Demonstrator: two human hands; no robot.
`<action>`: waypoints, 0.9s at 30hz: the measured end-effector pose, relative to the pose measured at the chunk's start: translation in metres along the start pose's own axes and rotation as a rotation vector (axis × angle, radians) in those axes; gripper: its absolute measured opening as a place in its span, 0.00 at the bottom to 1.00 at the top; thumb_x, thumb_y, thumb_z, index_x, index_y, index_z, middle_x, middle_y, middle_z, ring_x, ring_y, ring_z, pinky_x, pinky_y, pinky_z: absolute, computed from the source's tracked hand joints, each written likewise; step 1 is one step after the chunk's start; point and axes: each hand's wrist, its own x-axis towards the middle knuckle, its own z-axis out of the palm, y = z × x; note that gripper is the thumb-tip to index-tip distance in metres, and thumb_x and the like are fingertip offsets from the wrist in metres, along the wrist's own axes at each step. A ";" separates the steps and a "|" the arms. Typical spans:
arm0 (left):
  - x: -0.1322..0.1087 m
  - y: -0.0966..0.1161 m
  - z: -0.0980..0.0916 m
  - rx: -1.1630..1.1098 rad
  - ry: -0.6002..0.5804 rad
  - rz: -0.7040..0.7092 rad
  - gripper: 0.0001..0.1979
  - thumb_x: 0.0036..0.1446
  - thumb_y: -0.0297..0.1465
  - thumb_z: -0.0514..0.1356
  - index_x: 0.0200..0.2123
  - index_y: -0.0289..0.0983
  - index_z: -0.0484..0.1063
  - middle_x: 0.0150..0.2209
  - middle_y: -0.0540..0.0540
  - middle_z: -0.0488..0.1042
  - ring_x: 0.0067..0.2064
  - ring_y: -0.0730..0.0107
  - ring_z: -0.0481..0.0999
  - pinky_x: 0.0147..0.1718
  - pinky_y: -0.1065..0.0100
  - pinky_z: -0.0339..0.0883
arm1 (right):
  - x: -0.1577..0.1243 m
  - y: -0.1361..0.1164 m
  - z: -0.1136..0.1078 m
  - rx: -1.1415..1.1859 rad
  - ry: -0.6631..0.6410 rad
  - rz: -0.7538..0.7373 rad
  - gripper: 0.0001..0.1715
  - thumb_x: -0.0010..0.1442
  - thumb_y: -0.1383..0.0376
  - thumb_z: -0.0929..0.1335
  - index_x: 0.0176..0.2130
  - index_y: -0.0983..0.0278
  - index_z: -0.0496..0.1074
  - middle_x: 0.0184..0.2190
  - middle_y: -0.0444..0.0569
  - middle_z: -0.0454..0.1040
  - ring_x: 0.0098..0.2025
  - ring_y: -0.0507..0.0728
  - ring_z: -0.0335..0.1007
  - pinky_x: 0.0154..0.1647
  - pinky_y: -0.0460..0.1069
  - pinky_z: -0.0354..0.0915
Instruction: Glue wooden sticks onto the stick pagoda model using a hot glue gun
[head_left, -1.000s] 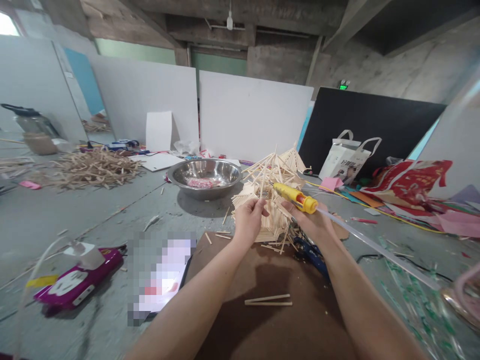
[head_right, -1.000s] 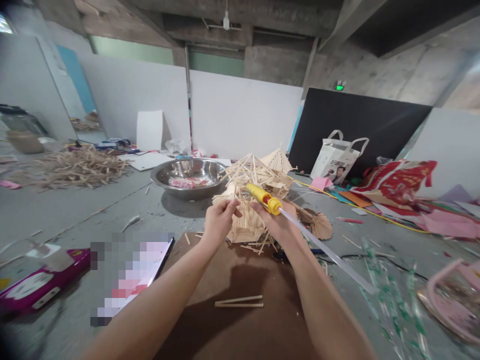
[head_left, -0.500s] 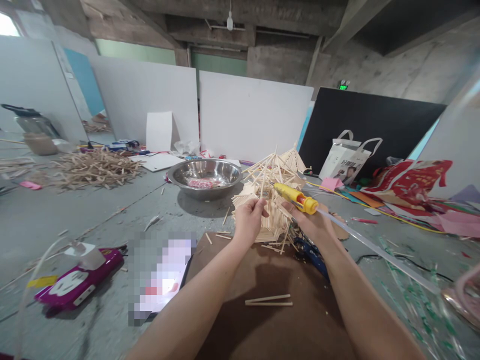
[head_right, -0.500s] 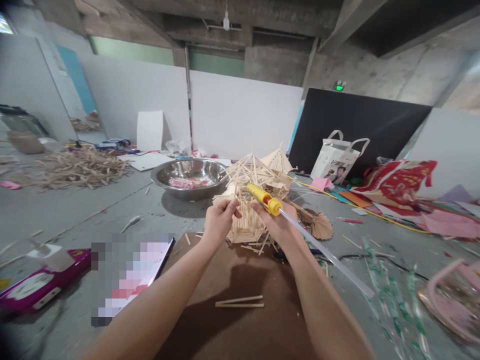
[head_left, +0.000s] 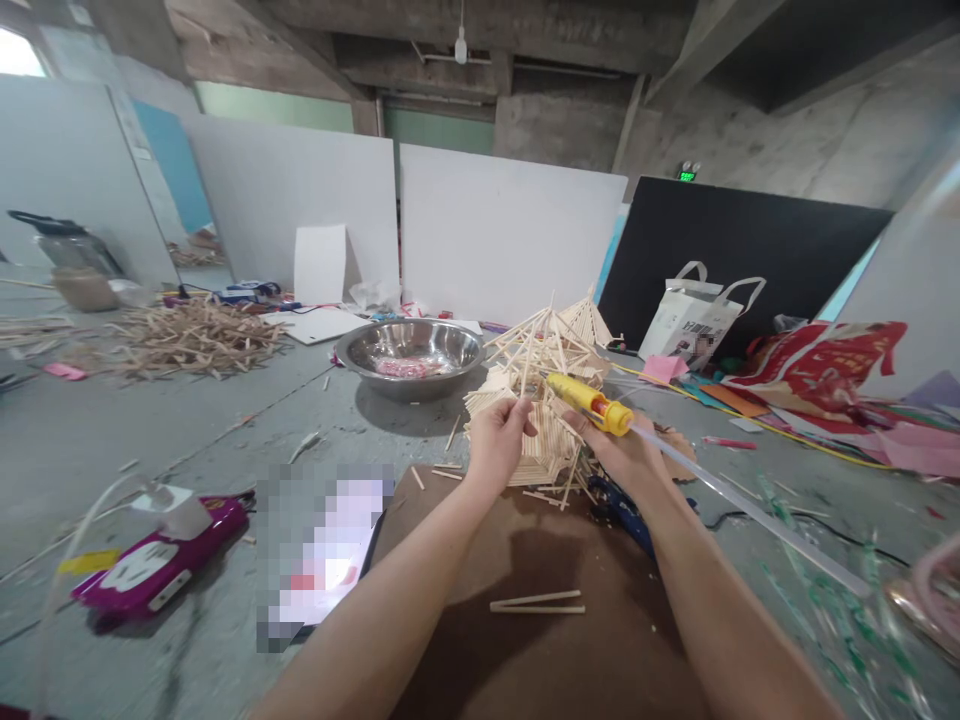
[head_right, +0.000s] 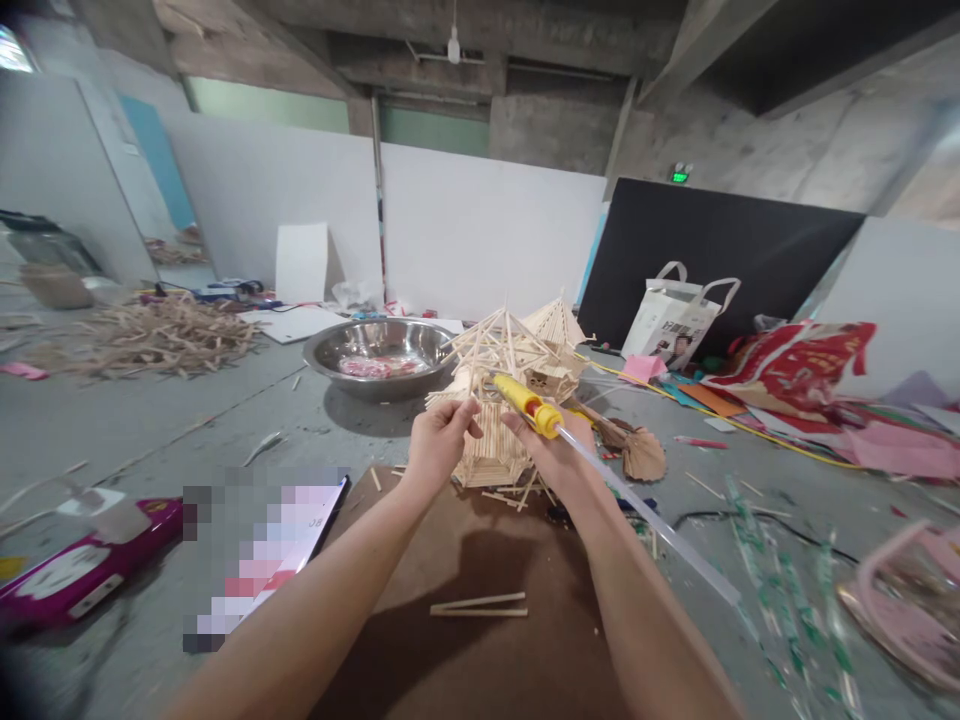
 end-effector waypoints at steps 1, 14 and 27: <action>0.000 0.001 0.000 0.007 0.001 0.004 0.17 0.50 0.39 0.51 0.18 0.35 0.69 0.15 0.51 0.69 0.18 0.78 0.60 0.20 0.74 0.54 | -0.001 0.001 -0.001 -0.003 -0.001 0.001 0.18 0.43 0.51 0.66 0.23 0.64 0.67 0.19 0.45 0.69 0.22 0.53 0.63 0.23 0.48 0.57; 0.012 0.001 0.008 -0.038 -0.093 -0.032 0.17 0.49 0.41 0.52 0.21 0.33 0.70 0.15 0.51 0.68 0.14 0.81 0.53 0.15 0.75 0.48 | 0.000 0.026 -0.014 0.396 -0.024 0.191 0.24 0.43 0.47 0.67 0.16 0.66 0.64 0.07 0.41 0.58 0.12 0.47 0.53 0.14 0.44 0.51; 0.029 0.009 0.011 -0.110 -0.124 -0.082 0.16 0.47 0.40 0.53 0.20 0.33 0.68 0.13 0.52 0.65 0.12 0.83 0.52 0.11 0.76 0.44 | 0.001 0.033 -0.020 0.544 -0.020 0.211 0.23 0.43 0.48 0.67 0.18 0.66 0.65 0.08 0.40 0.59 0.12 0.46 0.53 0.13 0.44 0.49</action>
